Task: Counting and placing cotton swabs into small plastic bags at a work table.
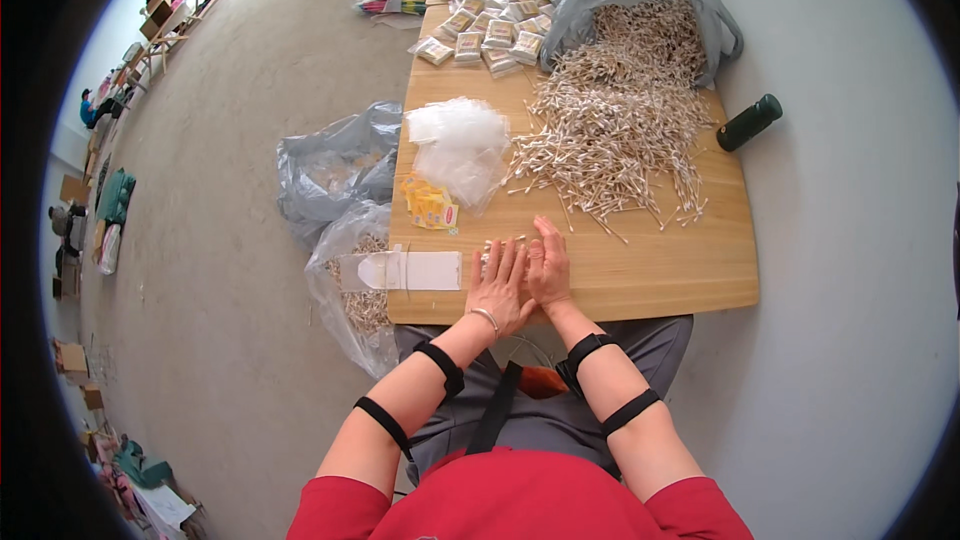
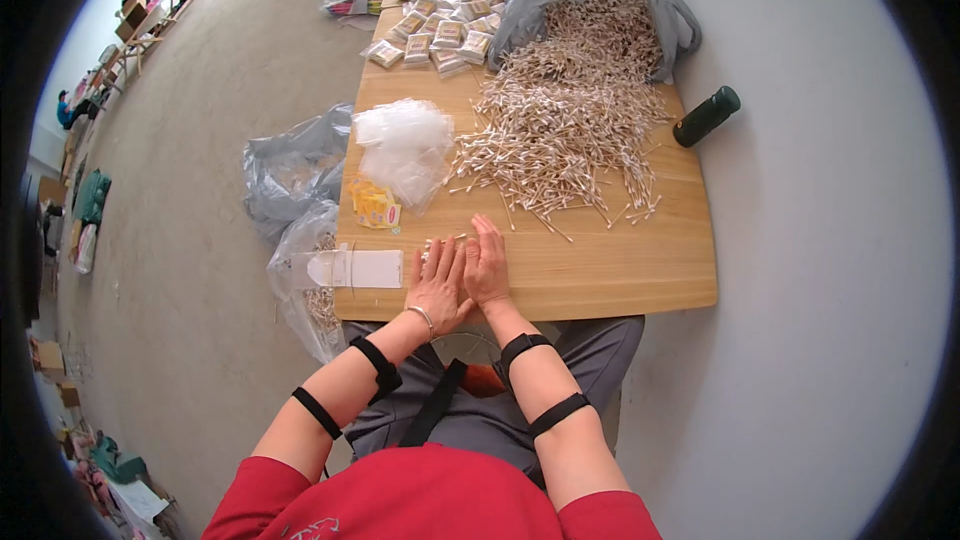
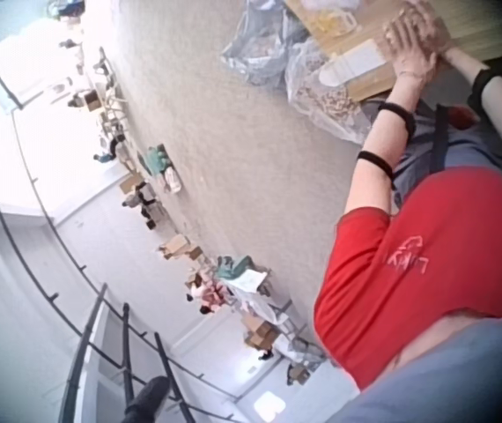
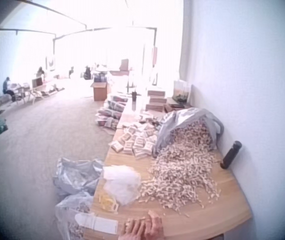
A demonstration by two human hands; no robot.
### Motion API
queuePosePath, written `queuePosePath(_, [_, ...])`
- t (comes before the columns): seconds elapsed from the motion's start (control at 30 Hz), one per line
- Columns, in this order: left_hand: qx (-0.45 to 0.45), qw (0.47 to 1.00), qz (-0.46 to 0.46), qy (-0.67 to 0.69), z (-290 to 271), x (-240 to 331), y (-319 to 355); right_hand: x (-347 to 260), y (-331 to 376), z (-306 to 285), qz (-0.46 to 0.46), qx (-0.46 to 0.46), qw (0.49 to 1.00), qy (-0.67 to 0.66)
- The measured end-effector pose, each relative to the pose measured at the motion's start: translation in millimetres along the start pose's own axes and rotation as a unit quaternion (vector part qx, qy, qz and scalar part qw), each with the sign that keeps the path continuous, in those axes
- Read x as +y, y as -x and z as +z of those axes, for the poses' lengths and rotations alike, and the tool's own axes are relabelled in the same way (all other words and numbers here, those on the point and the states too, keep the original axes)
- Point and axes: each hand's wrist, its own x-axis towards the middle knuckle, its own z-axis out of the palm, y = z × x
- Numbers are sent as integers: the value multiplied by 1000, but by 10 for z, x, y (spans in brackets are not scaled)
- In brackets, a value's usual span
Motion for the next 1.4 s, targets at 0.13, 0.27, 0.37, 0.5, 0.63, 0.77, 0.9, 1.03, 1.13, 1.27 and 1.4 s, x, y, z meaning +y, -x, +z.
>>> queuePosePath(0.13, [-17, 1000, 6, 9, -233, -120, -159, 16, -8, -4, 11, 13, 1000, -16])
queuePosePath(0.27, [18, 999, 10, -38, -32, -106, -119, 2, -7, -13, 12, 9, 1000, -16])
queuePosePath(0.37, [108, 993, 23, -34, 291, -131, -15, 16, -45, 21, 8, 6, 999, -30])
queuePosePath(0.5, [83, 993, -11, 78, -9, -126, -23, 62, -17, -2, 18, 12, 999, -31])
queuePosePath(0.63, [285, 922, -3, 261, 70, -379, 49, 79, -24, -20, 9, -6, 1000, -22])
queuePosePath(0.77, [376, 802, -58, 461, 244, -512, -43, -102, 50, 19, -90, -111, 979, 147])
queuePosePath(0.9, [390, 795, -47, 462, 286, -528, -73, -301, 348, -41, -157, -297, 895, 292])
queuePosePath(1.03, [359, 780, -78, 507, 324, -556, -75, -336, 220, 26, -122, -315, 884, 322])
queuePosePath(1.13, [373, 766, -63, 519, 343, -561, -99, -264, 49, 109, -126, -296, 878, 354])
queuePosePath(1.27, [380, 774, -56, 504, 322, -537, -109, -268, 130, 92, -102, -302, 875, 363])
queuePosePath(1.4, [393, 796, -54, 458, 370, -582, -90, -411, 346, 28, -94, -313, 877, 352])
